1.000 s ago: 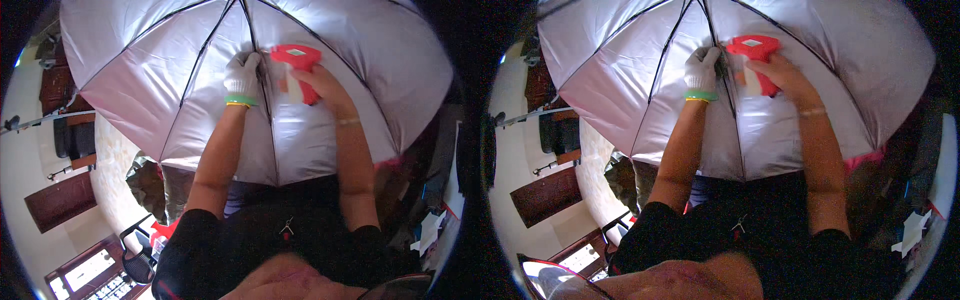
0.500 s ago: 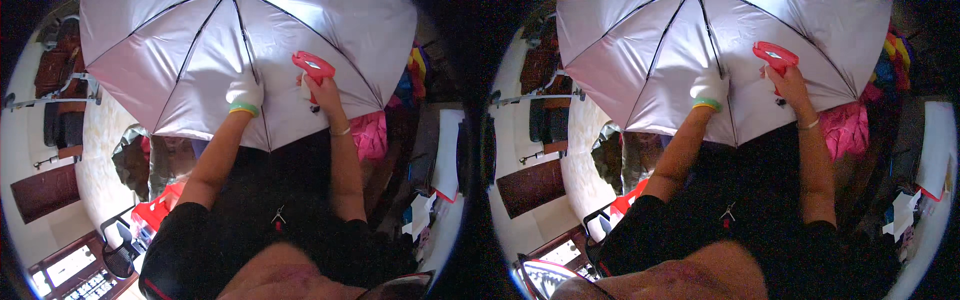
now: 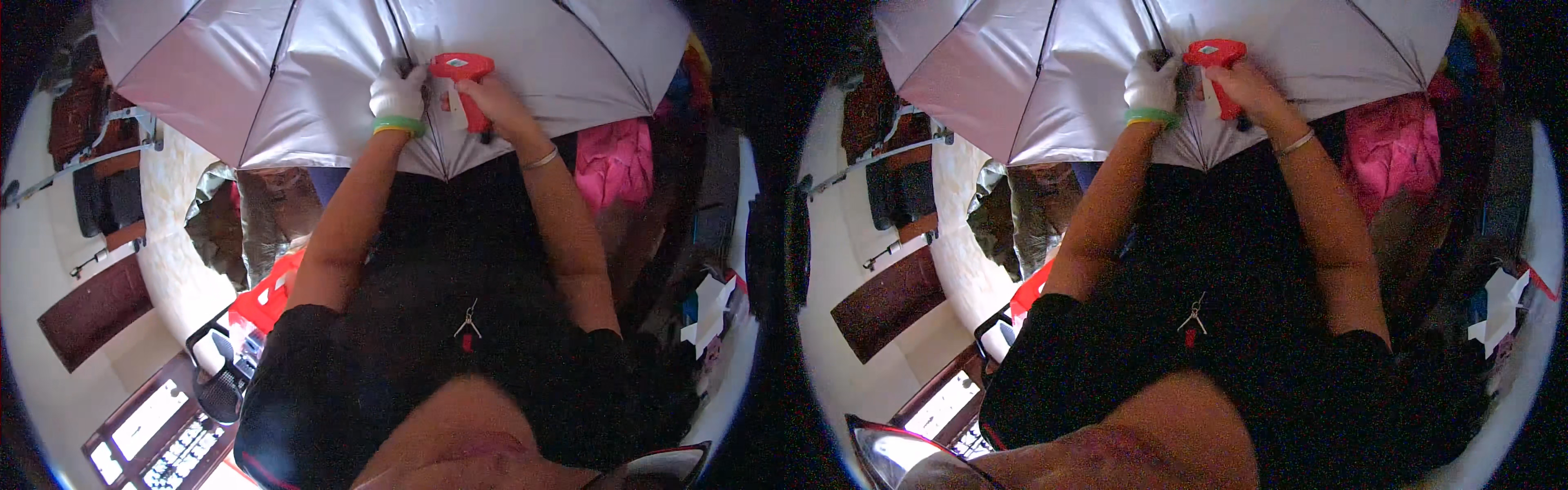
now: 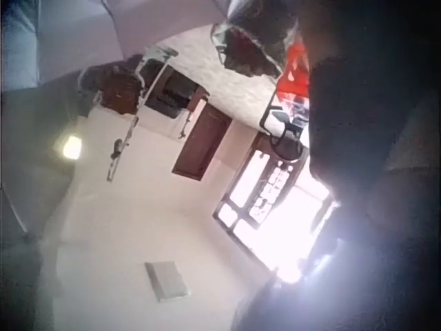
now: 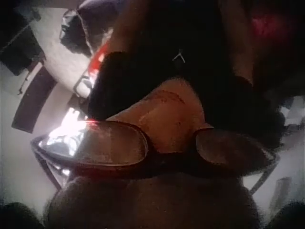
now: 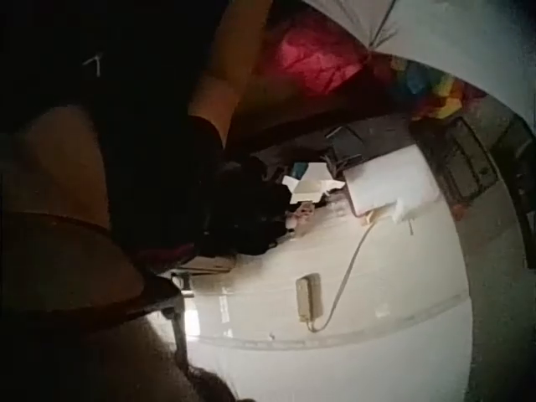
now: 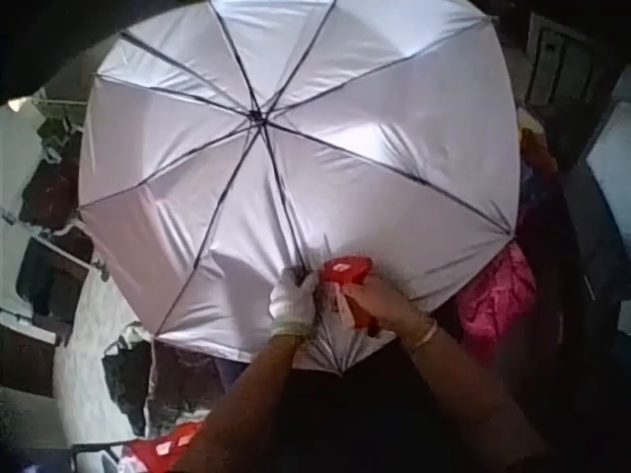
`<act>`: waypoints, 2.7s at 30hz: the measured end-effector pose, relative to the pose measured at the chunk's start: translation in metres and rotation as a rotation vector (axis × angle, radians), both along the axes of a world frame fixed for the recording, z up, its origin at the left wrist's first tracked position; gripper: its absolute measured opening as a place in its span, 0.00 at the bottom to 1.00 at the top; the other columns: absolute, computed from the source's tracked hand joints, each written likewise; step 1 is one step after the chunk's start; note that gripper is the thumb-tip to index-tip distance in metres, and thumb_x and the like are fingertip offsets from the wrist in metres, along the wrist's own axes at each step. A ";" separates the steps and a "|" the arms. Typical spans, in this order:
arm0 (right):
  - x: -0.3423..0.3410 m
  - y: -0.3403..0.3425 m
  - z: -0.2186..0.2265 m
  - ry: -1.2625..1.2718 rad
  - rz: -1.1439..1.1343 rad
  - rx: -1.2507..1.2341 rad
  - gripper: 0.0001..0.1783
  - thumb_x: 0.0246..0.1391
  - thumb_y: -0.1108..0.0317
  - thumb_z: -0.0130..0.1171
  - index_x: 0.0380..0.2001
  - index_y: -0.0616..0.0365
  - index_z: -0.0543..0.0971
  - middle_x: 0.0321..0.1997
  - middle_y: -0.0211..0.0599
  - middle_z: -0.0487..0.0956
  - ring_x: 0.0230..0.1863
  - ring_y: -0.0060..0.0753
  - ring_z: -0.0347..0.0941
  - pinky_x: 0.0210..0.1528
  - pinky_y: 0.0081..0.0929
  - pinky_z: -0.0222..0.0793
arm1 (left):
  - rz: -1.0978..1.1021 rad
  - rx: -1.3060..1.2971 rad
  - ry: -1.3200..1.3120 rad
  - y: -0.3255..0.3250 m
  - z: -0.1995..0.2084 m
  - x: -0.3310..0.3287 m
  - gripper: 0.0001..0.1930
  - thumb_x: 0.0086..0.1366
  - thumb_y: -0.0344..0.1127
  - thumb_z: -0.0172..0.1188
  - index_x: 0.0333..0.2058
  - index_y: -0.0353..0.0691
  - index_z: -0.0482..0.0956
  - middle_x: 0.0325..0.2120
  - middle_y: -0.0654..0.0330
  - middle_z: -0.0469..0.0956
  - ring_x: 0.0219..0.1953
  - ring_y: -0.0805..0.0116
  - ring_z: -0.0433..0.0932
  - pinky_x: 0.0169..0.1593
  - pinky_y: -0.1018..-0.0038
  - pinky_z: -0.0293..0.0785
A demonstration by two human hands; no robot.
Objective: Assembling or repairing an umbrella using a handheld tagging tool.
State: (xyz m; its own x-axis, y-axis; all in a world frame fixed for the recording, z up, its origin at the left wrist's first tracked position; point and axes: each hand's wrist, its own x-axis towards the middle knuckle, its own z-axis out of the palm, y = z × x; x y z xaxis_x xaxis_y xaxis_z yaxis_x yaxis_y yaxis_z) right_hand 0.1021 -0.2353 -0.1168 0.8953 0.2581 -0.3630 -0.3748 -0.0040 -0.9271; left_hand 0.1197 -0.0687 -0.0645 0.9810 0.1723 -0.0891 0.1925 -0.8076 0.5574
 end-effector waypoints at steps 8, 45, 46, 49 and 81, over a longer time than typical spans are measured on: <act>-0.019 0.022 0.032 -0.092 -0.062 -0.385 0.21 0.55 0.54 0.50 0.40 0.62 0.76 0.32 0.40 0.79 0.32 0.31 0.76 0.37 0.30 0.69 | 0.188 -0.636 0.080 -0.006 0.021 -0.018 0.11 0.53 0.32 0.57 0.33 0.30 0.79 0.23 0.58 0.79 0.20 0.70 0.77 0.25 0.73 0.74; -0.007 0.028 0.018 0.146 0.032 0.259 0.13 0.55 0.59 0.52 0.34 0.58 0.75 0.22 0.33 0.76 0.21 0.27 0.73 0.24 0.24 0.69 | -0.076 -0.768 0.177 0.018 -0.008 -0.012 0.16 0.57 0.36 0.58 0.39 0.28 0.75 0.29 0.58 0.78 0.33 0.76 0.73 0.38 0.76 0.71; -0.003 0.026 0.016 0.141 0.034 0.257 0.13 0.55 0.59 0.52 0.34 0.58 0.75 0.22 0.33 0.76 0.21 0.27 0.73 0.24 0.24 0.69 | -0.103 -0.692 0.169 0.017 -0.004 -0.011 0.16 0.57 0.36 0.57 0.39 0.28 0.74 0.29 0.58 0.77 0.33 0.76 0.73 0.38 0.76 0.70; 0.002 0.018 0.021 0.190 0.101 0.232 0.11 0.55 0.60 0.51 0.33 0.58 0.74 0.21 0.32 0.75 0.20 0.27 0.72 0.23 0.24 0.68 | -0.155 -0.541 0.129 0.013 0.000 -0.008 0.20 0.57 0.42 0.57 0.42 0.31 0.73 0.30 0.55 0.78 0.34 0.69 0.76 0.39 0.73 0.72; 0.005 -0.051 0.079 -0.309 -0.304 -0.146 0.15 0.54 0.64 0.51 0.38 0.63 0.77 0.27 0.31 0.80 0.24 0.18 0.71 0.27 0.19 0.65 | -0.244 0.406 0.003 -0.004 0.025 0.030 0.37 0.54 0.43 0.57 0.60 0.39 0.53 0.54 0.43 0.60 0.45 0.45 0.73 0.45 0.59 0.73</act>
